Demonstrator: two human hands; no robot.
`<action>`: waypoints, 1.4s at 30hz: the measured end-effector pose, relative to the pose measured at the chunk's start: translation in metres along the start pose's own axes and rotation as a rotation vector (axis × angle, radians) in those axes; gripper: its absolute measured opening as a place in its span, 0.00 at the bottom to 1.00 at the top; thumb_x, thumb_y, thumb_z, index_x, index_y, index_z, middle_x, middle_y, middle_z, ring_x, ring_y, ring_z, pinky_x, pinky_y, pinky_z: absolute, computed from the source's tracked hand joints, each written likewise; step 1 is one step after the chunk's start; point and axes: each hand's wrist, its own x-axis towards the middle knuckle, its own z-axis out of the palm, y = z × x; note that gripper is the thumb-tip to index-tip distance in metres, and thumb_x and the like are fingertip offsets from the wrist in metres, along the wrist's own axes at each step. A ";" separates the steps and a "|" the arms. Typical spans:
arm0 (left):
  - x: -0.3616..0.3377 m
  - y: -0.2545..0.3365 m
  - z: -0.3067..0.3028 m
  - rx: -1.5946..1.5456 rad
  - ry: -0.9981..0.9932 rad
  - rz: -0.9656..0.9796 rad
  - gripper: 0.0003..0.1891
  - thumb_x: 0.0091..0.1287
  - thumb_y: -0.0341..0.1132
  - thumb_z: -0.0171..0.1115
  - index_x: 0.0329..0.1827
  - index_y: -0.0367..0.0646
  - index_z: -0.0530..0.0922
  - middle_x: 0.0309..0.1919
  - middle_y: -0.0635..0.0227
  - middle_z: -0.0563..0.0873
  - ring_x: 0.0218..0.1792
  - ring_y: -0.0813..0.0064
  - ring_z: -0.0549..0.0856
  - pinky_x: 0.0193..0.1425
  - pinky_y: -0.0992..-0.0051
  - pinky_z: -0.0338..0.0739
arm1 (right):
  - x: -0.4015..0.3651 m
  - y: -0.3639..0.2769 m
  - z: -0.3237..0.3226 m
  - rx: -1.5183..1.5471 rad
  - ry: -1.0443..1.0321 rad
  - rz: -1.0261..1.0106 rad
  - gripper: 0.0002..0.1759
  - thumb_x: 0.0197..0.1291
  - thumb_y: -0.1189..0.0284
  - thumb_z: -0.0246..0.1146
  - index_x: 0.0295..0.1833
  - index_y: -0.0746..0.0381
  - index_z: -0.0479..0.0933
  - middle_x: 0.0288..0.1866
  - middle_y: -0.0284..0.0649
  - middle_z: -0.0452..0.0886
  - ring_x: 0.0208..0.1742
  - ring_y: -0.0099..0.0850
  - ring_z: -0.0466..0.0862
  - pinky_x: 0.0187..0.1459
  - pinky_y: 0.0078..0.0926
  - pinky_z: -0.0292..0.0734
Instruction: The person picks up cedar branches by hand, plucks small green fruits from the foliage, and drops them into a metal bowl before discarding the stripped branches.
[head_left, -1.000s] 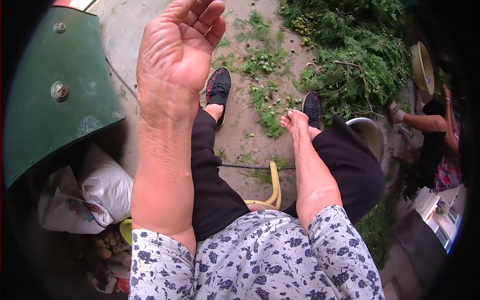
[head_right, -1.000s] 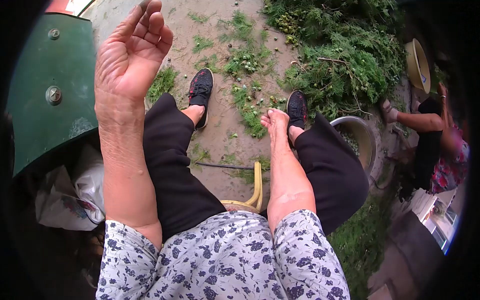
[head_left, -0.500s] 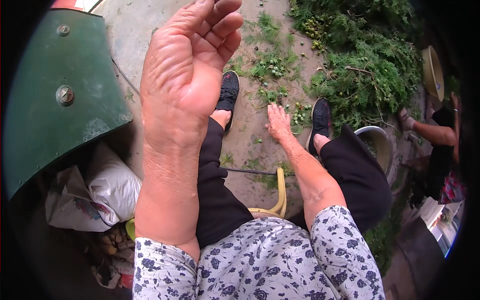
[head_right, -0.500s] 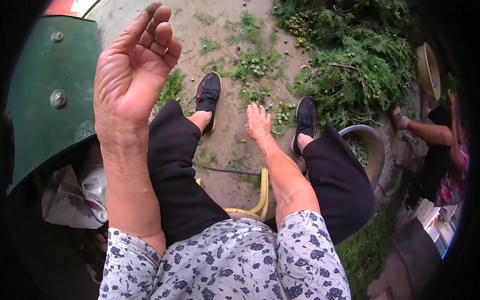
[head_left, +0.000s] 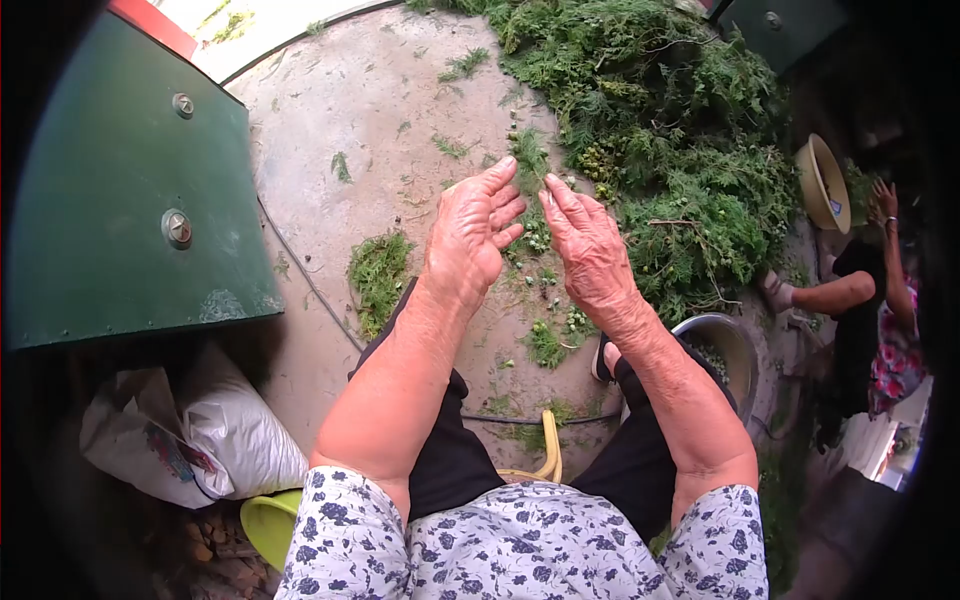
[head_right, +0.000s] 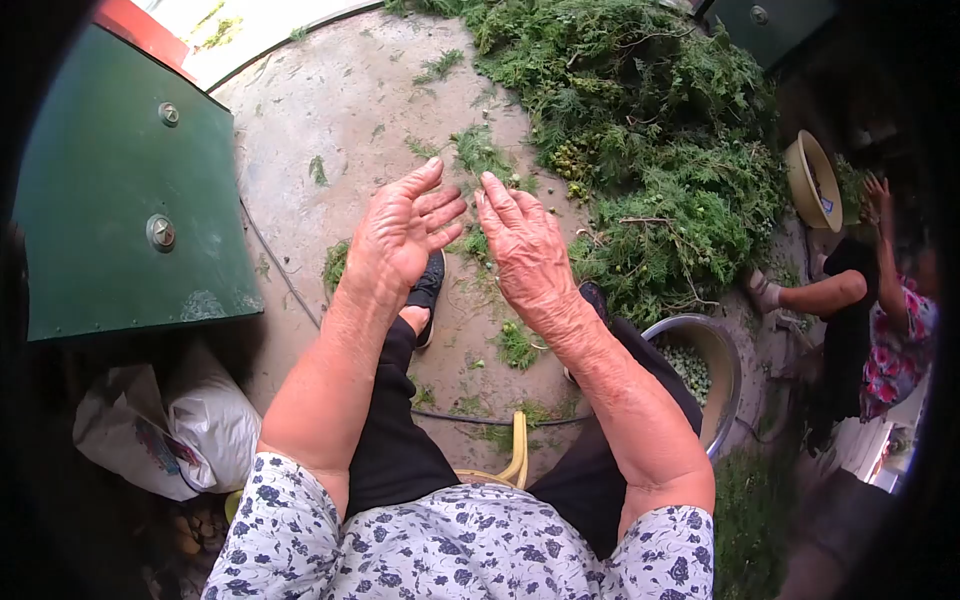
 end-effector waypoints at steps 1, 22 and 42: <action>-0.001 0.001 0.004 -0.026 -0.065 -0.075 0.23 0.59 0.39 0.64 0.52 0.33 0.71 0.53 0.55 0.75 0.50 0.65 0.77 0.54 0.62 0.70 | 0.001 -0.011 -0.010 -0.024 0.012 -0.040 0.31 0.46 0.80 0.55 0.62 0.63 0.66 0.66 0.41 0.64 0.59 0.41 0.70 0.57 0.35 0.67; -0.025 -0.020 0.040 0.278 -0.365 0.152 0.05 0.58 0.30 0.64 0.35 0.40 0.79 0.23 0.74 0.81 0.23 0.85 0.78 0.27 0.84 0.74 | 0.005 0.010 -0.063 1.062 0.283 0.520 0.08 0.57 0.78 0.60 0.42 0.69 0.79 0.34 0.34 0.80 0.33 0.20 0.78 0.35 0.16 0.74; -0.047 -0.012 0.056 0.953 -0.583 0.403 0.17 0.62 0.43 0.62 0.44 0.38 0.78 0.25 0.74 0.79 0.26 0.85 0.75 0.32 0.81 0.72 | -0.004 0.034 -0.088 1.551 0.069 0.737 0.11 0.59 0.73 0.61 0.47 0.64 0.77 0.30 0.27 0.77 0.24 0.12 0.68 0.24 0.08 0.62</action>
